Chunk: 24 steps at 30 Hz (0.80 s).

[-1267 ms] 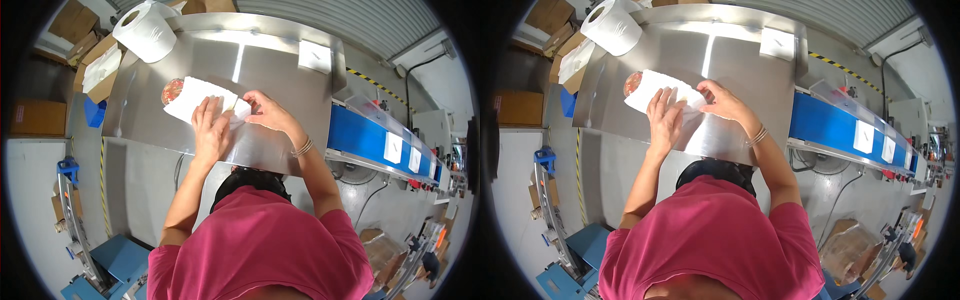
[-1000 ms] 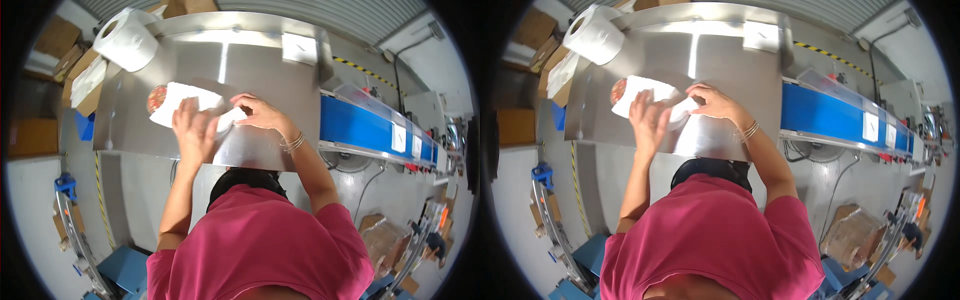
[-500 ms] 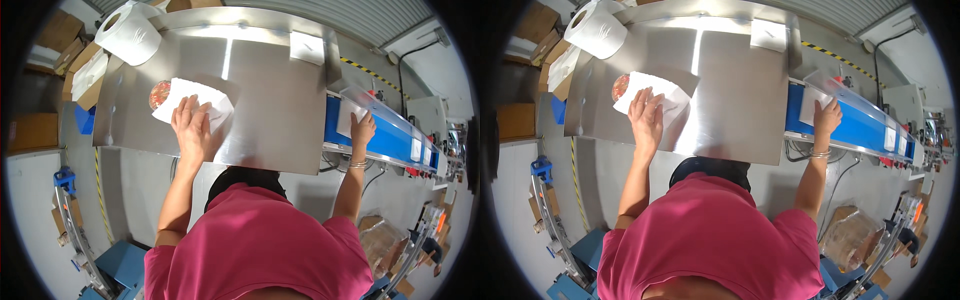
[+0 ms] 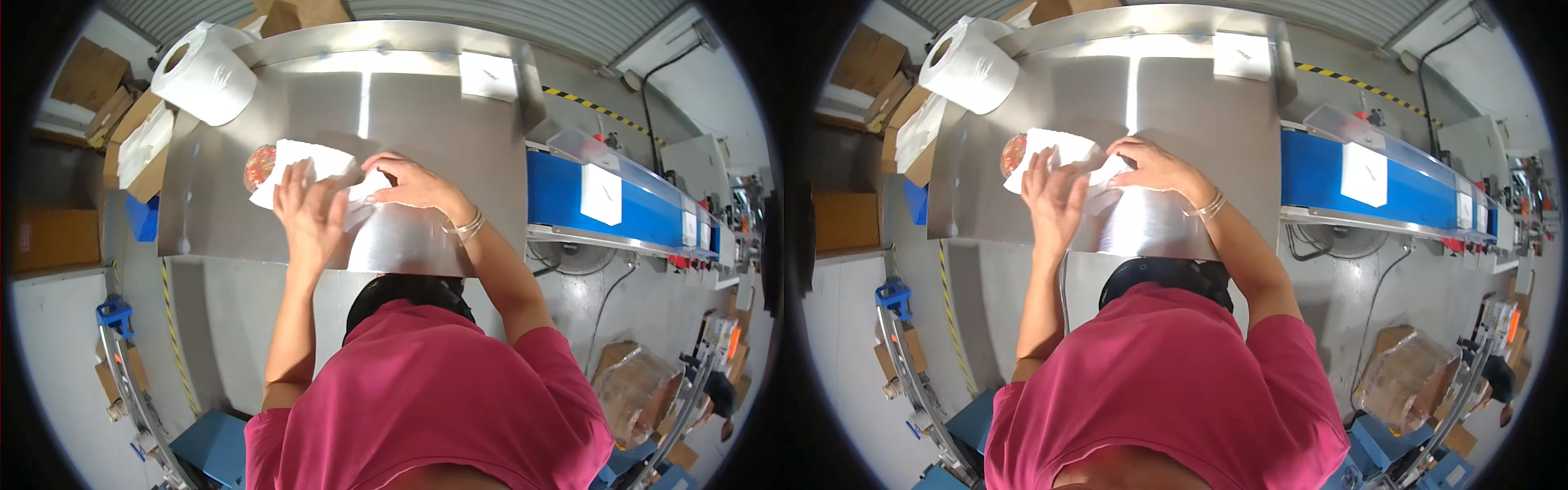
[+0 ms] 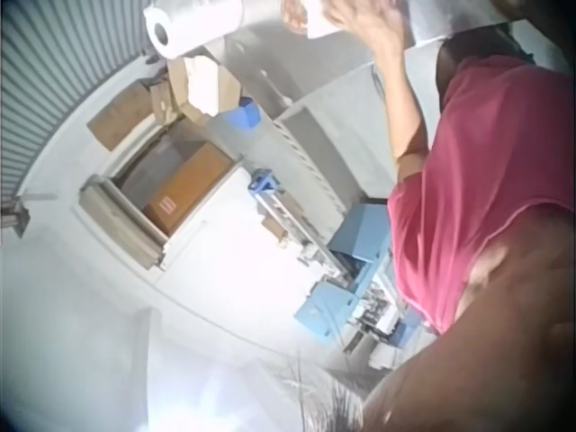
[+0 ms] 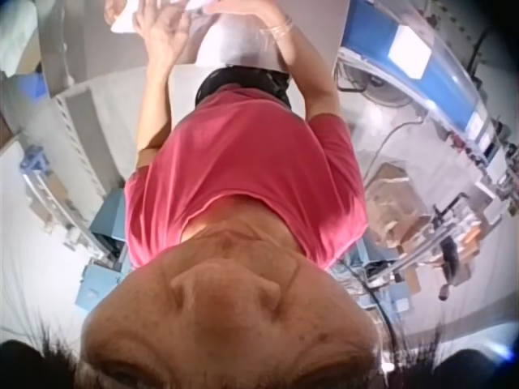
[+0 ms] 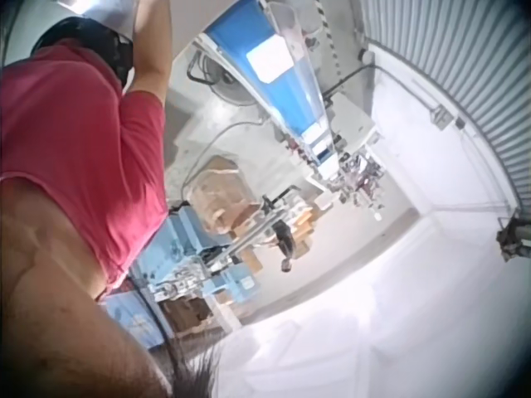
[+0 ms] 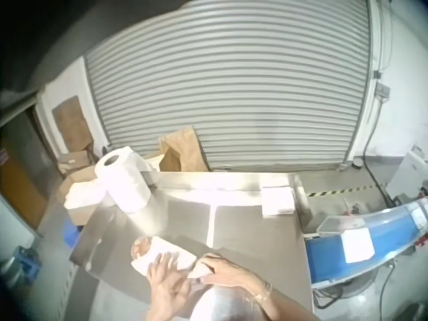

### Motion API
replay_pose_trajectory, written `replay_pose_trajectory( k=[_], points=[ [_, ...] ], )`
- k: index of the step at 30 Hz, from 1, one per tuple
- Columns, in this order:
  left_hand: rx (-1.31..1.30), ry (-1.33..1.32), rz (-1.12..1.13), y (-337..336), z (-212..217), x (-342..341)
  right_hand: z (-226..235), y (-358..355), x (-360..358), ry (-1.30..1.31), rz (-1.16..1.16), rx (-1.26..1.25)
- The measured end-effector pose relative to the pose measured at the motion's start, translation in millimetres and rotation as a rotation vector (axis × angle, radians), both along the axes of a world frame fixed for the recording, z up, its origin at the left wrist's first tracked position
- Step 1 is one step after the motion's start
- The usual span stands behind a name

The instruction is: Manually organizing and stacking small paper products from a conveyor belt onto a secondary processing line.

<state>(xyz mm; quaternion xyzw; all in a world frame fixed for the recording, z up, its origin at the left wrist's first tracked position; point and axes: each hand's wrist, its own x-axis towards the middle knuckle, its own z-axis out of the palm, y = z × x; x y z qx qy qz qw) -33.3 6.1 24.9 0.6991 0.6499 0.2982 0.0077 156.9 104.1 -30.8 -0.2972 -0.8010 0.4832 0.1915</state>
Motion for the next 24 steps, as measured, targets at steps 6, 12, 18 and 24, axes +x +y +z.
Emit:
replay_pose_trajectory(
  k=[6,12,18,24],
  points=[
    [0.049,0.07,0.087,-1,-11,-17,-60,-20,103,0.259,-0.722,-0.118],
    [0.046,-0.02,0.073,-1,-13,-21,-72,-6,272,-0.71,-1.122,0.236],
    [0.045,-0.059,0.061,-2,-11,-14,-33,-5,234,-0.761,-1.234,0.656],
    [0.043,-0.1,0.091,0,-8,-14,1,-2,36,0.018,-0.353,0.215]
  ],
)
